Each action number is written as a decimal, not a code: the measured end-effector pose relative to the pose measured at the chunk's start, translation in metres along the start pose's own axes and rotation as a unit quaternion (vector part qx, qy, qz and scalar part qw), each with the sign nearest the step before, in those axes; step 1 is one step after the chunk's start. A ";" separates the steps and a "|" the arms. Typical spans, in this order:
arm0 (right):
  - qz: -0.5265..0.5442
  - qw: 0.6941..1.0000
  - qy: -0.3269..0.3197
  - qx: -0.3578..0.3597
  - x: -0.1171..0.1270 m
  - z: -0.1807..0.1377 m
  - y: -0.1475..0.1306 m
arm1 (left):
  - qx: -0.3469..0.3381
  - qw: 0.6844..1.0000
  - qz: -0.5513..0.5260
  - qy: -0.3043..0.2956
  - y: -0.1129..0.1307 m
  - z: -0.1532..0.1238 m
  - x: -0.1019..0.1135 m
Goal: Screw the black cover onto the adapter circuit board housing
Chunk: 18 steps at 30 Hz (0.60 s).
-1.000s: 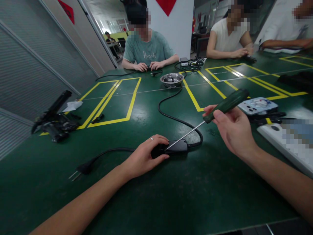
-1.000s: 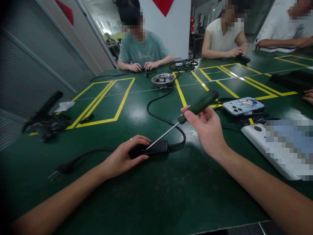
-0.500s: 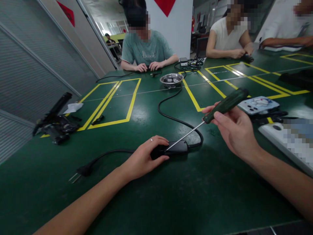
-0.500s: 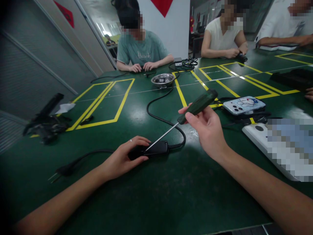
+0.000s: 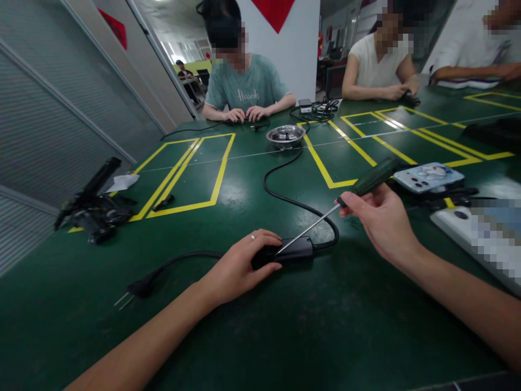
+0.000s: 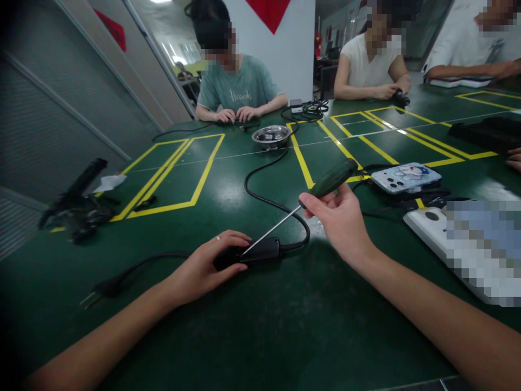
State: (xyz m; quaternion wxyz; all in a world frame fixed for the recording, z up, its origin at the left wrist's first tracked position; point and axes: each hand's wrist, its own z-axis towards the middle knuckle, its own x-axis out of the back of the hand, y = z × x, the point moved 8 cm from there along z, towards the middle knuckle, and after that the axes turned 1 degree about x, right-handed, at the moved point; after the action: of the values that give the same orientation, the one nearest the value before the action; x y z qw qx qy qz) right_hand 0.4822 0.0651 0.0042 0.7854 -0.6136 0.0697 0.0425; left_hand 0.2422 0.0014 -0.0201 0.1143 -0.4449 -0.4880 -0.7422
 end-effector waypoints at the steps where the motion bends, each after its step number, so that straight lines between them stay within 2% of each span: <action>1: 0.003 1.000 0.003 -0.001 0.000 0.000 0.001 | 0.001 1.000 0.003 -0.002 0.000 0.000 0.000; 8: 0.017 0.998 0.061 -0.014 0.016 0.011 -0.003 | -0.001 1.000 0.027 0.000 0.000 -0.002 0.000; 10: -0.028 0.996 0.081 -0.005 0.026 0.019 -0.008 | -0.007 0.999 0.046 0.007 0.005 0.000 0.000; 12: -0.151 0.986 0.068 0.015 0.031 0.025 -0.013 | -0.014 0.998 0.066 0.014 0.012 0.003 -0.001; 14: -0.339 0.940 0.014 0.044 0.027 0.029 -0.014 | -0.027 0.996 0.085 0.014 0.019 0.007 -0.006; 16: -0.515 0.854 -0.056 0.047 0.019 0.028 -0.002 | -0.040 0.994 0.099 0.003 0.025 0.010 -0.013; 18: -0.630 0.769 -0.109 0.015 0.017 0.024 0.016 | -0.045 0.993 0.106 -0.003 0.027 0.011 -0.018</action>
State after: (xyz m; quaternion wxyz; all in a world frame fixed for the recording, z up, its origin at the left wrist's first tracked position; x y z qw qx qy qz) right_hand 0.4982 0.0925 -0.0084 0.6472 -0.4993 -0.4181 -0.3962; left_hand 0.2748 -0.0073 -0.0159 0.1709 -0.5013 -0.4045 -0.7456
